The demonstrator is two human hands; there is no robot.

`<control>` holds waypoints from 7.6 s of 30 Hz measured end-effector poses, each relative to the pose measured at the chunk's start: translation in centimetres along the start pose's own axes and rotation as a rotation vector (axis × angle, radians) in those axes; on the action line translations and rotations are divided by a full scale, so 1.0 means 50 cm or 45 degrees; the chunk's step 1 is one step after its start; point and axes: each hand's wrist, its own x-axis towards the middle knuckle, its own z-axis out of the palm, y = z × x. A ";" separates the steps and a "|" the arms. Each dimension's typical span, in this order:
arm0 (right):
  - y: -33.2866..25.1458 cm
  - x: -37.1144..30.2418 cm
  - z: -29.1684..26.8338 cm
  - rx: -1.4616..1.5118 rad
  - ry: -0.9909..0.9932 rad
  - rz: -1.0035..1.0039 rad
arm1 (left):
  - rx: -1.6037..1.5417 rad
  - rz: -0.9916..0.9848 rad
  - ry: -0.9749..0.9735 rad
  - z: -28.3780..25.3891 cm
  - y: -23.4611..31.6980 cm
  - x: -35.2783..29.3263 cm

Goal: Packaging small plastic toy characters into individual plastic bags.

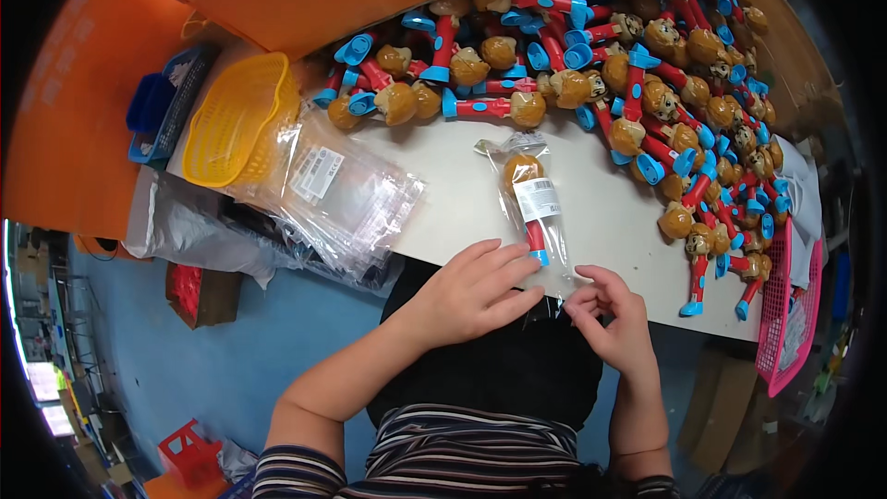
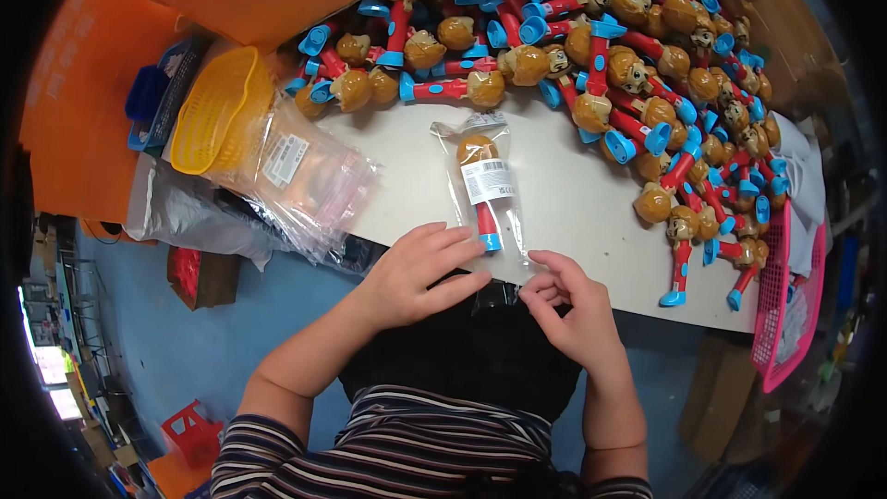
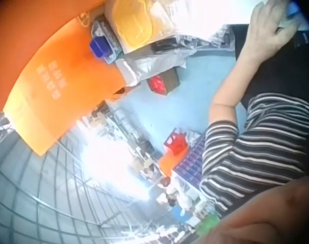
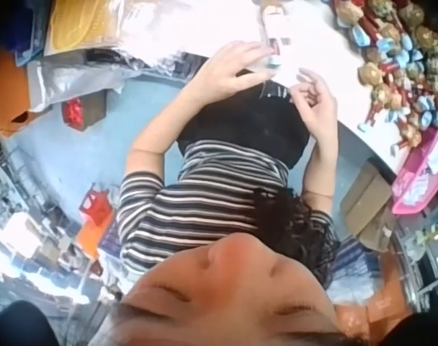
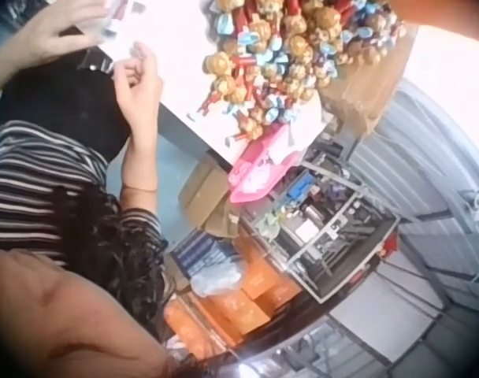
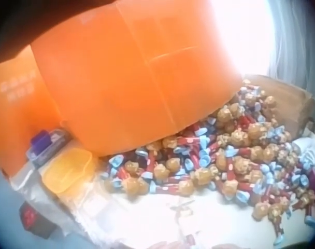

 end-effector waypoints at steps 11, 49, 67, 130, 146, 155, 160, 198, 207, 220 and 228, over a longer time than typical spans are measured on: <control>0.025 0.036 -0.021 -0.960 0.107 -0.852 | -0.027 -0.124 0.012 0.000 0.005 -0.056; 0.016 0.072 -0.043 -0.802 -0.192 -0.961 | 0.031 -0.150 0.065 0.030 0.010 -0.057; 0.020 0.062 -0.046 -0.822 -0.108 -1.127 | -0.154 -0.008 -0.015 -0.006 0.016 -0.001; 0.024 0.015 0.010 -1.252 0.064 -1.085 | -0.829 -0.806 0.158 -0.003 0.063 -0.102; 0.038 0.016 0.013 -0.794 0.117 -0.786 | -0.849 -0.845 0.143 -0.021 0.050 -0.100; 0.004 0.000 0.026 -0.321 -0.078 -0.206 | -1.192 -1.113 0.278 -0.007 0.069 -0.111; 0.006 -0.005 0.022 0.018 -0.103 0.127 | -1.344 -1.163 0.308 -0.007 0.076 -0.109; 0.001 0.001 0.024 0.547 -0.081 0.319 | -1.721 -1.804 0.282 0.011 0.081 -0.055; 0.001 -0.013 0.028 0.513 -0.317 0.307 | -1.766 -1.618 0.294 -0.026 0.093 -0.034; 0.016 -0.001 0.012 0.399 -0.141 0.194 | -0.816 -1.532 1.717 -0.404 0.033 -0.381; -0.001 0.015 0.012 0.398 -0.181 0.290 | -0.880 -1.806 1.725 -0.253 -0.331 -0.687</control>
